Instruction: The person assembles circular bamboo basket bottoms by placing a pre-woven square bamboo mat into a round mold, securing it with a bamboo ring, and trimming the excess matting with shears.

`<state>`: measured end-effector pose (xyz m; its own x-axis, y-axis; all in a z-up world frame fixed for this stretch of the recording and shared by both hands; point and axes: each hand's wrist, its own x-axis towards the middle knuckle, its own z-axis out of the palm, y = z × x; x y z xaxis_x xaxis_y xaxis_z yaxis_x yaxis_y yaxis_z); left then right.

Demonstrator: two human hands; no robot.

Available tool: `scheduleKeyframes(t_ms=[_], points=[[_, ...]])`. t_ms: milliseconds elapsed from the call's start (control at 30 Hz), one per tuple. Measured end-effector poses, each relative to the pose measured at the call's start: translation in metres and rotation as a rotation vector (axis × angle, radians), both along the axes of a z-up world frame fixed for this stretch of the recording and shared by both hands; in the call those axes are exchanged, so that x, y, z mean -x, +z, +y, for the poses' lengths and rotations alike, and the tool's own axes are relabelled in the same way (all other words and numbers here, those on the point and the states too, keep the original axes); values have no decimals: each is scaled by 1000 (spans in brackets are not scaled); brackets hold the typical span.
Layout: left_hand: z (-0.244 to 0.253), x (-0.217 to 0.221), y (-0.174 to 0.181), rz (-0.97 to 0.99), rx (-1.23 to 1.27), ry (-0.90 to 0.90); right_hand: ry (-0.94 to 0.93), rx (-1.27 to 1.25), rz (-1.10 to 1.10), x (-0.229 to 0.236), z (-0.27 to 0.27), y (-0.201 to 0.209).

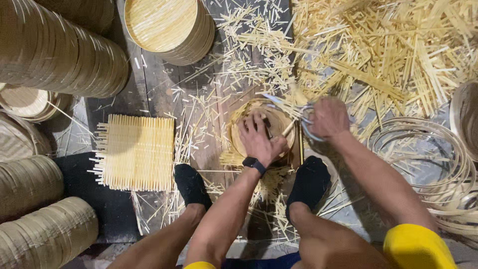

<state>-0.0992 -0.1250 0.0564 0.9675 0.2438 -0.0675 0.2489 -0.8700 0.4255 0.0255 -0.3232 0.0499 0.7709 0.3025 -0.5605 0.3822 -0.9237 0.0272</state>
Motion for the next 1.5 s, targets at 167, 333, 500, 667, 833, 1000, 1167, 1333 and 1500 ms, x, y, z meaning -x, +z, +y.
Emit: scheduleKeyframes(t_ms=[167,333,500,667,833,1000,1167,1333,1500], points=[[20,1,16,37,90,-186,112,14,-29,0,-36,-14],[26,-3,25,41,74,-385,150,-65,-279,5,-21,-33],[46,-3,31,127,96,-565,146,-68,-94,4,-41,-5],[48,-13,27,297,21,-740,70,-122,-104,7,-9,0],[29,-1,20,124,-10,-241,86,-155,-47,8,-40,-29],[-8,-7,11,323,95,135,330,-325,-698,14,-40,-52],[6,-4,13,344,-42,-119,60,-325,-179,8,-50,-50],[10,-9,28,344,-66,-340,119,-62,-243,11,-39,-38],[19,-5,30,196,-119,-338,61,-9,-102,11,-38,-48]])
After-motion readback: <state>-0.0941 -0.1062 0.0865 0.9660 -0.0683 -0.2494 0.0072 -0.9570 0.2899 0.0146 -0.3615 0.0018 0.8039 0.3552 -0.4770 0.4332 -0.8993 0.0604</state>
